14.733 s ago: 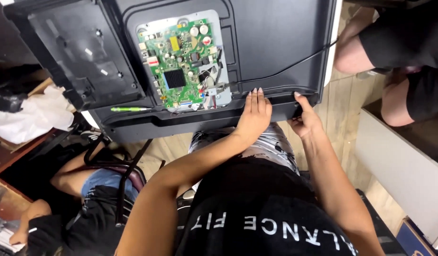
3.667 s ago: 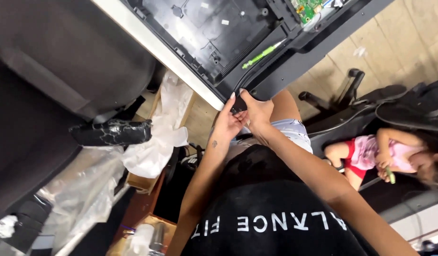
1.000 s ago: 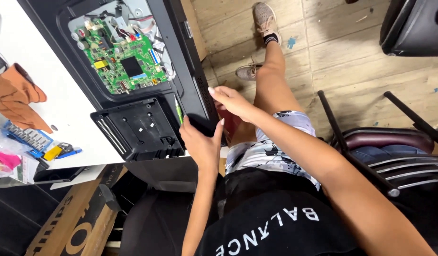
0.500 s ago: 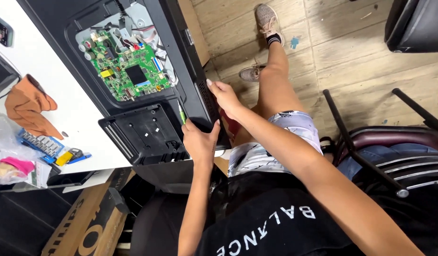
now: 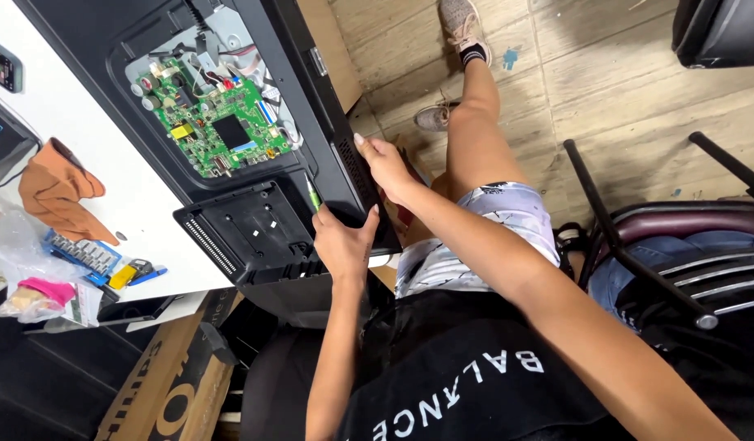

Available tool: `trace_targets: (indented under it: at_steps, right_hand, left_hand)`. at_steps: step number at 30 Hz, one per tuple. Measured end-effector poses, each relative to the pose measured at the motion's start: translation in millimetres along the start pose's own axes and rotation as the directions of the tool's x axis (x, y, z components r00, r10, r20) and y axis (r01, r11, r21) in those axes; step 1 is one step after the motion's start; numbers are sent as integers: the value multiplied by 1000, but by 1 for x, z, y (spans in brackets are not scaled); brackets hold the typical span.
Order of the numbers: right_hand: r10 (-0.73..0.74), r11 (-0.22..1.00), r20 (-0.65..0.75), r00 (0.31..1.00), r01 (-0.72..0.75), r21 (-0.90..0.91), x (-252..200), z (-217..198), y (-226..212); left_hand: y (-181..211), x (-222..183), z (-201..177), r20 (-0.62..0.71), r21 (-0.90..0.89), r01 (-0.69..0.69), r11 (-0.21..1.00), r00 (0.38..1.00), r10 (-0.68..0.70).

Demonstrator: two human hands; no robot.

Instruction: Reassembling a television by aligning the back cover and snapping it into place on the frame.

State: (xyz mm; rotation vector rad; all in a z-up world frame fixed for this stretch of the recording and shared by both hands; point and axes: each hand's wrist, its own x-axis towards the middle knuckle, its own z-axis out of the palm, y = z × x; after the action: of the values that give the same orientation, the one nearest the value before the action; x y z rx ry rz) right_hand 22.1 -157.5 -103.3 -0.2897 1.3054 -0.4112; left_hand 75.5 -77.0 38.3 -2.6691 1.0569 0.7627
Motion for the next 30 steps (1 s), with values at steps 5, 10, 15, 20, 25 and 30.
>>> trace_targets:
  at_steps: [5, 10, 15, 20, 25, 30]
  right_hand:
    - [2, 1000, 20, 1000, -2, 31, -6, -1, -7]
    - [-5, 999, 26, 1000, 4, 32, -11, -3, -13]
    - [-30, 999, 16, 999, 30, 18, -16, -4, -19]
    - [4, 998, 22, 1000, -3, -65, -31, -23, 10]
    - [200, 956, 51, 978, -184, -227, -49, -57, 63]
    - [325, 918, 65, 944, -298, -263, -46, -64, 90]
  left_hand:
    - [1, 1, -4, 3, -12, -7, 1000, 1000, 7]
    - [3, 2, -6, 18, 13, -6, 1000, 1000, 5]
    - [4, 0, -6, -21, 27, -33, 999, 999, 34]
    - [0, -7, 9, -50, 79, -20, 997, 998, 24]
    - [-12, -27, 20, 33, 257, -26, 966, 999, 18]
    - [-17, -23, 23, 128, 182, -6, 983, 992, -18]
